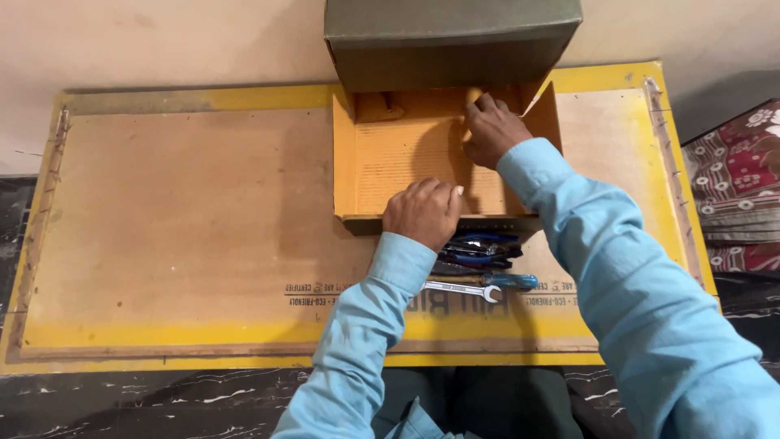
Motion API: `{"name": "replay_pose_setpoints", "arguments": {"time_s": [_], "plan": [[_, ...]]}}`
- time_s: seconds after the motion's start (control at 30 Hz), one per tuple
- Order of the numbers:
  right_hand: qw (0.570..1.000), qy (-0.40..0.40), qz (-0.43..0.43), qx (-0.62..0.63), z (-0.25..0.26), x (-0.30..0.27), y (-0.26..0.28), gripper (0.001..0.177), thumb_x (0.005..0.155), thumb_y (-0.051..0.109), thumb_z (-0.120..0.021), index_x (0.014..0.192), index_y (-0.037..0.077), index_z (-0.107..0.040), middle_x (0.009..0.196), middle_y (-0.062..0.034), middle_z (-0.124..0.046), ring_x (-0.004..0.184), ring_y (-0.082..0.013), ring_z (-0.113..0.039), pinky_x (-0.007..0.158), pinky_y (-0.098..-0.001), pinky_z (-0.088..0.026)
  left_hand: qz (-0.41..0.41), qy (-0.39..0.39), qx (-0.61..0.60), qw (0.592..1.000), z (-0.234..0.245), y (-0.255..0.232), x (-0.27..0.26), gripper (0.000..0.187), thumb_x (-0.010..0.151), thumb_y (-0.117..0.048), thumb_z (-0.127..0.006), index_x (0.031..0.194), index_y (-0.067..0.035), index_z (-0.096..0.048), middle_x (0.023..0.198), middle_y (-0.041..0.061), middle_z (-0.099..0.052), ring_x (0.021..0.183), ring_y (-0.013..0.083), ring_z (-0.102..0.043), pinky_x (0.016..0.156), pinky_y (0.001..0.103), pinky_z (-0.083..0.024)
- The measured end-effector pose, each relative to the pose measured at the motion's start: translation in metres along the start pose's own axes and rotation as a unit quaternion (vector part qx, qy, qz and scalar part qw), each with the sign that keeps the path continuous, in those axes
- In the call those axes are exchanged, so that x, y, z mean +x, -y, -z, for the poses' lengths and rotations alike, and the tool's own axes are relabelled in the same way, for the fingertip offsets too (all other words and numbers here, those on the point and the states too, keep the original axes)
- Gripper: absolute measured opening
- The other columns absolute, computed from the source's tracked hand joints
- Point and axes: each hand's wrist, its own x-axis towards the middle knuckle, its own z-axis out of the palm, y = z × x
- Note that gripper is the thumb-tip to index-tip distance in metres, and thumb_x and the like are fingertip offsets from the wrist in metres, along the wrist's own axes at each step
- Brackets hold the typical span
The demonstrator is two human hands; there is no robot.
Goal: The person sits on the floor and organizes various hand tools from a pile on a yellow board into a cardboard box. They pick up pliers, screwdrivers, and wrenches one by one, inspect them, and place them neatly inside the box.
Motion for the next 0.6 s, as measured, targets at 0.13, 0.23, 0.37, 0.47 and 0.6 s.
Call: {"name": "replay_pose_setpoints", "arguments": {"time_s": [0.13, 0.23, 0.37, 0.47, 0.6], "plan": [[0.999, -0.006, 0.007, -0.043, -0.017, 0.031, -0.002, 0.052, 0.080, 0.019, -0.076, 0.123, -0.004, -0.058, 0.125, -0.0277, -0.058, 0.118, -0.0459, -0.055, 0.098, -0.0515, -0.049, -0.004, -0.007, -0.007, 1.000, 0.000, 0.001, 0.002, 0.031, 0.099, -0.026, -0.058, 0.080, -0.004, -0.073, 0.081, 0.012, -0.072, 0.075, 0.0287, -0.070, 0.066, 0.043, -0.056], [0.996, 0.009, -0.002, -0.088, -0.034, 0.048, -0.005, 0.044, 0.083, 0.021, -0.075, 0.117, -0.002, -0.063, 0.118, -0.0251, -0.063, 0.113, -0.0430, -0.060, 0.096, -0.0504, -0.050, 0.002, 0.002, -0.008, 1.000, 0.001, 0.000, 0.003, 0.031, 0.099, -0.025, -0.059, 0.080, -0.004, -0.072, 0.080, 0.012, -0.071, 0.074, 0.0282, -0.070, 0.065, 0.043, -0.056], [0.990, 0.056, -0.057, -0.115, -0.052, 0.068, -0.018, 0.023, 0.090, 0.018, -0.071, 0.107, 0.003, -0.074, 0.109, -0.0228, -0.073, 0.103, -0.0390, -0.071, 0.089, -0.0482, -0.057, 0.002, -0.008, -0.015, 1.000, 0.000, 0.000, 0.003, 0.031, 0.098, -0.025, -0.059, 0.080, -0.004, -0.072, 0.080, 0.012, -0.071, 0.074, 0.0279, -0.070, 0.065, 0.042, -0.057], [0.989, 0.051, -0.079, -0.118, -0.061, 0.079, -0.033, 0.020, 0.092, 0.018, -0.070, 0.104, 0.006, -0.078, 0.106, -0.0200, -0.076, 0.099, -0.0381, -0.073, 0.080, -0.0483, -0.060, 0.001, -0.007, -0.021, 1.000, 0.001, 0.000, 0.003, 0.030, 0.099, -0.024, -0.059, 0.081, -0.004, -0.072, 0.079, 0.012, -0.071, 0.072, 0.0272, -0.070, 0.065, 0.042, -0.057], [0.989, 0.043, -0.078, -0.117, -0.073, 0.091, -0.059, 0.024, 0.089, 0.020, -0.067, 0.108, 0.008, -0.077, 0.106, -0.0186, -0.075, 0.097, -0.0386, -0.072, 0.076, -0.0487, -0.060, 0.005, 0.018, -0.018, 1.000, 0.000, 0.001, 0.004, 0.031, 0.100, -0.024, -0.059, 0.080, -0.004, -0.071, 0.077, 0.011, -0.070, 0.069, 0.0261, -0.069, 0.063, 0.041, -0.057]]}}
